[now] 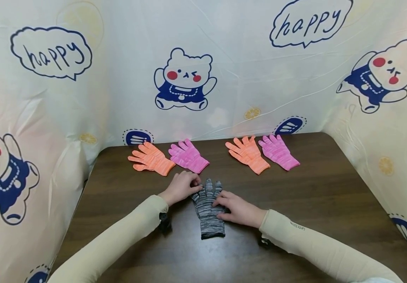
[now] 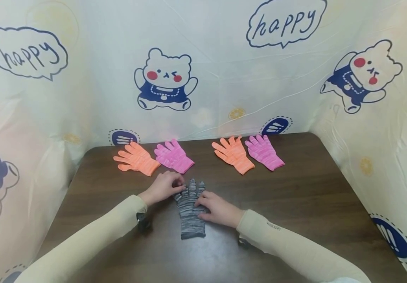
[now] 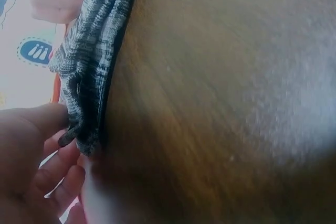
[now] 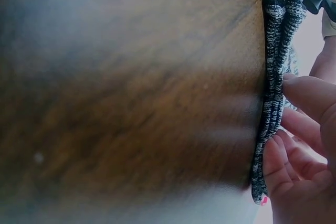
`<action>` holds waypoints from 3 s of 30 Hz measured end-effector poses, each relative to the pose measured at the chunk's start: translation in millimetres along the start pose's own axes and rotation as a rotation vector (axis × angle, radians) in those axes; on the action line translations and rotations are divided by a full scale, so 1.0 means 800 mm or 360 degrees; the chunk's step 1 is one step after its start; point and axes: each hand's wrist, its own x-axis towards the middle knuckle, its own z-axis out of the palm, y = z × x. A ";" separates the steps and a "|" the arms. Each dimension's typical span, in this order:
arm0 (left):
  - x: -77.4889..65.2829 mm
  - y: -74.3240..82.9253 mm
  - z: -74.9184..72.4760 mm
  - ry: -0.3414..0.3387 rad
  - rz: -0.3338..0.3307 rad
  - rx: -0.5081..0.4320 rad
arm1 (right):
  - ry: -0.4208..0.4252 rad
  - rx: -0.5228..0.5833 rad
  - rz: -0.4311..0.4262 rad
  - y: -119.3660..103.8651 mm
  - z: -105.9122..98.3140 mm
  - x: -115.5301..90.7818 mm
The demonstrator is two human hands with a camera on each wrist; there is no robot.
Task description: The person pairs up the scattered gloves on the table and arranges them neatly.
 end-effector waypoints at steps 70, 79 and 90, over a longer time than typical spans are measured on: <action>-0.049 -0.011 -0.008 0.0090 0.0248 0.0134 | 0.0003 0.0081 -0.0124 0.029 0.010 0.004; -0.054 -0.015 0.000 0.0077 0.0246 0.0136 | 0.0051 0.0207 0.0198 -0.002 -0.024 0.002; -0.054 -0.016 -0.002 0.0045 0.0231 0.0140 | 0.0295 0.0189 0.0319 0.000 -0.025 0.001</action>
